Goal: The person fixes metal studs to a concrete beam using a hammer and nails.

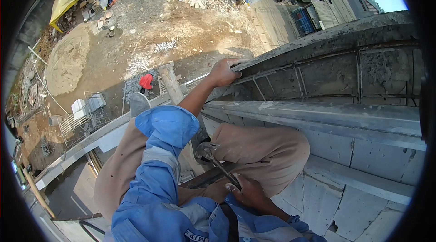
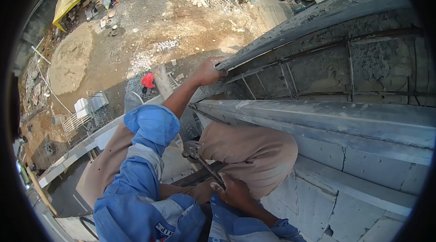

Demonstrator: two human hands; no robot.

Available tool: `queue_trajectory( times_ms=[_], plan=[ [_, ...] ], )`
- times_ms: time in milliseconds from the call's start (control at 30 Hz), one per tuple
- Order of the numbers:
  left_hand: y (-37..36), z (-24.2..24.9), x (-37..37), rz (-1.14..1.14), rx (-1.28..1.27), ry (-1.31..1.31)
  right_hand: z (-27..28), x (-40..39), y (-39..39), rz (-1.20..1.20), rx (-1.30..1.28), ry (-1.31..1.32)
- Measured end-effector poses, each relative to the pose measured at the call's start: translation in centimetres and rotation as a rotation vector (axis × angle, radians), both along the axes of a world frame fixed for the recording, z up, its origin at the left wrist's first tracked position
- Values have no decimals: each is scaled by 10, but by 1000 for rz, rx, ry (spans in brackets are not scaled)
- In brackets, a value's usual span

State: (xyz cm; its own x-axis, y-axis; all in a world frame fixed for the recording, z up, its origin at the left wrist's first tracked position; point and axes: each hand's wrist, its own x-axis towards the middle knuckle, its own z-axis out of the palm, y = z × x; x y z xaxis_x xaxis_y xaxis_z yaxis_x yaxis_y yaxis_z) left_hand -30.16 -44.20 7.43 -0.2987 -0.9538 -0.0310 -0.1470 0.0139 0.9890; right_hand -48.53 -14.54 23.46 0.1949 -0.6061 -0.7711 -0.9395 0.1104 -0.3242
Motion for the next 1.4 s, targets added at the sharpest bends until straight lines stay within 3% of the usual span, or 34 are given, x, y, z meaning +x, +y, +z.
queue_trajectory(
  times_ms=[500, 567, 900, 1033, 1100, 1400],
  plan=[
    [1, -3, -4, 16, -48, -37, -3, 2, -2, 23, -9, -1],
    [3, -2, -4, 18, -61, -34, 7, 10, -12, 21, 129, 47],
    [5, -7, -5, 4, -138, -91, 7, 10, -16, 55, 172, 44],
    [8, 4, -1, -25, -114, -197, 4, 6, -9, 51, 129, 13],
    [6, 1, -1, -44, -65, -84, 1, 7, -16, 57, 87, -2],
    [7, 2, -3, -39, -33, -111, 5, 4, -11, 80, 111, -43]
  ],
)
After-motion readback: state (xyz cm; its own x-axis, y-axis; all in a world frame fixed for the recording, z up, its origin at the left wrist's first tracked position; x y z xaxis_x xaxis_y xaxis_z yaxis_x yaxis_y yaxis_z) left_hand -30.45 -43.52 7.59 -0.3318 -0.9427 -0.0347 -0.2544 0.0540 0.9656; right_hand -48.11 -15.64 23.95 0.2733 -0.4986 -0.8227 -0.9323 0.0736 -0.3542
